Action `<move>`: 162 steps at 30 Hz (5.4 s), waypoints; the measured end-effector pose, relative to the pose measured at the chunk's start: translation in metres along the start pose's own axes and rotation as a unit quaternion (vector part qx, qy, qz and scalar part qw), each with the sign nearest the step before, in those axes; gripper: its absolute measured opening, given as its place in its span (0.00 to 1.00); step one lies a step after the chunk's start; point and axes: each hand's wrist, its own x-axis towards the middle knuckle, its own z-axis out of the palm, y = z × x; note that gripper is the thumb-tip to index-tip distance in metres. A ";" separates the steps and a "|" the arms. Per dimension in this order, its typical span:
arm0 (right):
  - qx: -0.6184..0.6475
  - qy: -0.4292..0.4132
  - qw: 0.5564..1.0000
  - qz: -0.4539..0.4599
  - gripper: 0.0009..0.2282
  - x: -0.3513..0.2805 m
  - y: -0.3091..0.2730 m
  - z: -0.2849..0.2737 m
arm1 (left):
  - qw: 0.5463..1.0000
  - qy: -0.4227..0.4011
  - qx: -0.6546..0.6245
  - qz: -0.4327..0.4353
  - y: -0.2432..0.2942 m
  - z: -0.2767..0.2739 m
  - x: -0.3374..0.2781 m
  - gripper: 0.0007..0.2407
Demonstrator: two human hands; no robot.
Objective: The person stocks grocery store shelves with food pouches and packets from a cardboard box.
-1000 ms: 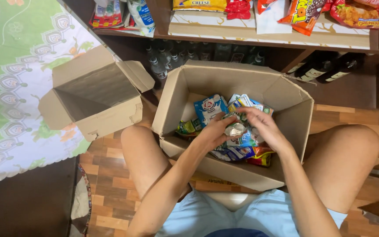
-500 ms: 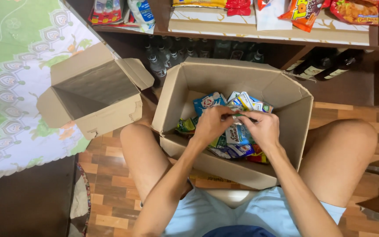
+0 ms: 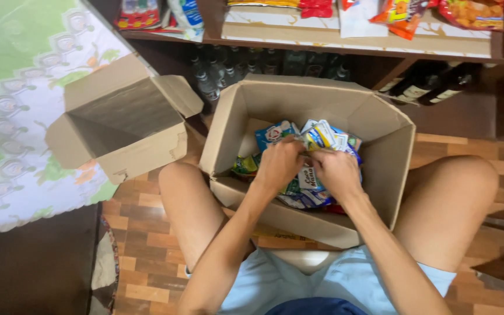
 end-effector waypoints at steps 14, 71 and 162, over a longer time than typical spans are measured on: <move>0.012 0.226 0.925 -0.306 0.09 -0.016 -0.042 -0.035 | 0.807 -0.079 -0.461 -0.360 -0.057 0.024 0.011 0.42; 0.604 -0.255 0.722 0.222 0.26 -0.008 -0.014 -0.020 | 0.617 0.015 -0.740 -0.268 0.000 -0.001 0.011 0.11; 0.412 -0.170 0.889 0.104 0.27 -0.010 -0.013 -0.003 | 0.580 0.143 -0.776 -0.205 -0.008 -0.027 0.006 0.03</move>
